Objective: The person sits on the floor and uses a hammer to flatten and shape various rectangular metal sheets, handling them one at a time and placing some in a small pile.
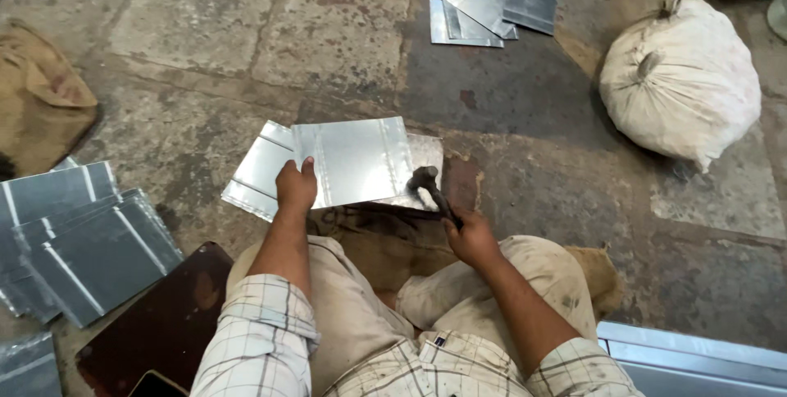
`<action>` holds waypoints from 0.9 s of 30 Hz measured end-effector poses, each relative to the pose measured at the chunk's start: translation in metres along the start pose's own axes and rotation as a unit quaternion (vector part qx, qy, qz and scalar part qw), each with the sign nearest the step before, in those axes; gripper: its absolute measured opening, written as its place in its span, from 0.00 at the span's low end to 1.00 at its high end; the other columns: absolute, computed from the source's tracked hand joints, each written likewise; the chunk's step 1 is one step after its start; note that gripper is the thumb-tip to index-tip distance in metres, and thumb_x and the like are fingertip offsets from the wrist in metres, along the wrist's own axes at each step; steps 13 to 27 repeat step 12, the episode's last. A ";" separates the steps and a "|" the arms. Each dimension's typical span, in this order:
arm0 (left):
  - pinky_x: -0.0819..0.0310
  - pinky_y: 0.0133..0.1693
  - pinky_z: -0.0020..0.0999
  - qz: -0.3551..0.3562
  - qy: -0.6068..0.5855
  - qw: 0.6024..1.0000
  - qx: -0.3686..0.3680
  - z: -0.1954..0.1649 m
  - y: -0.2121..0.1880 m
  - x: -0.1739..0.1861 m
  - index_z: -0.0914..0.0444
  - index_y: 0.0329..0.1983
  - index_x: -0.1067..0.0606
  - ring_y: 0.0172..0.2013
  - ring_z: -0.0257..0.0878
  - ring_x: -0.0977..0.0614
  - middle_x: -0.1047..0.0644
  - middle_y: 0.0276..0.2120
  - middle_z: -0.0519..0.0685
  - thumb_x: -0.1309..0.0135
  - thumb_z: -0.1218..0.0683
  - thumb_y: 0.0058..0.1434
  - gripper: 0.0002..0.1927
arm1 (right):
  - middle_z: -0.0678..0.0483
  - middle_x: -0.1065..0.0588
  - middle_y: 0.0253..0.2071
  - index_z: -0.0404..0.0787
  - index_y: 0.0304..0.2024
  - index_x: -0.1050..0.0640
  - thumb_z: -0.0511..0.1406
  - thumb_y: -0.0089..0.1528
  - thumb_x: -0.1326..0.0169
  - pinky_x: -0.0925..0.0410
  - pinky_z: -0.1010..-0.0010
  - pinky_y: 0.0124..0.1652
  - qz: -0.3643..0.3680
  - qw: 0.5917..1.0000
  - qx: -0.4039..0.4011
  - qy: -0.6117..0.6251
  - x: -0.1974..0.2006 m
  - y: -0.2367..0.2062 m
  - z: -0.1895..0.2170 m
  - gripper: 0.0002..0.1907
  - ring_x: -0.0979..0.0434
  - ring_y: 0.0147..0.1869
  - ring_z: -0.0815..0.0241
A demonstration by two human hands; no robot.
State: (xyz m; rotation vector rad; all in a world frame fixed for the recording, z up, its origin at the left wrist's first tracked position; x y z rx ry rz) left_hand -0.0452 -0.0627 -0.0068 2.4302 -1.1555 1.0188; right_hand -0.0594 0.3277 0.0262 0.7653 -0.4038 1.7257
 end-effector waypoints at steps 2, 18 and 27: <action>0.29 0.48 0.55 0.024 -0.016 0.999 0.017 -0.004 -0.002 0.002 0.71 0.41 0.25 0.45 0.68 0.22 0.22 0.40 0.69 0.55 0.45 0.74 0.23 | 0.38 0.19 0.38 0.35 0.49 0.19 0.37 0.62 0.40 0.27 0.60 0.40 0.013 0.999 -0.046 0.007 -0.005 0.004 -0.009 0.16 0.18 0.38 0.45; 0.30 0.40 0.44 0.106 -0.283 0.941 0.154 0.025 -0.022 0.006 0.69 0.49 0.22 0.35 0.45 0.25 0.20 0.35 0.55 0.52 0.46 0.72 0.21 | 0.52 0.29 0.22 0.37 0.44 0.26 0.41 0.70 0.51 0.38 0.66 0.17 0.063 0.881 -0.348 0.315 -0.014 -0.007 -0.076 0.13 0.34 0.18 0.60; 0.30 0.40 0.44 0.106 -0.283 0.941 0.154 0.025 -0.022 0.006 0.69 0.49 0.22 0.35 0.45 0.25 0.20 0.35 0.55 0.52 0.46 0.72 0.21 | 0.52 0.29 0.22 0.37 0.44 0.26 0.41 0.70 0.51 0.38 0.66 0.17 0.063 0.881 -0.348 0.315 -0.014 -0.007 -0.076 0.13 0.34 0.18 0.60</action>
Point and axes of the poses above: each hand's wrist, its own y-axis towards the middle knuckle, its own x-axis out of the back of the hand, z = x × y, the point moved 10 cm from there along y, towards the middle knuckle
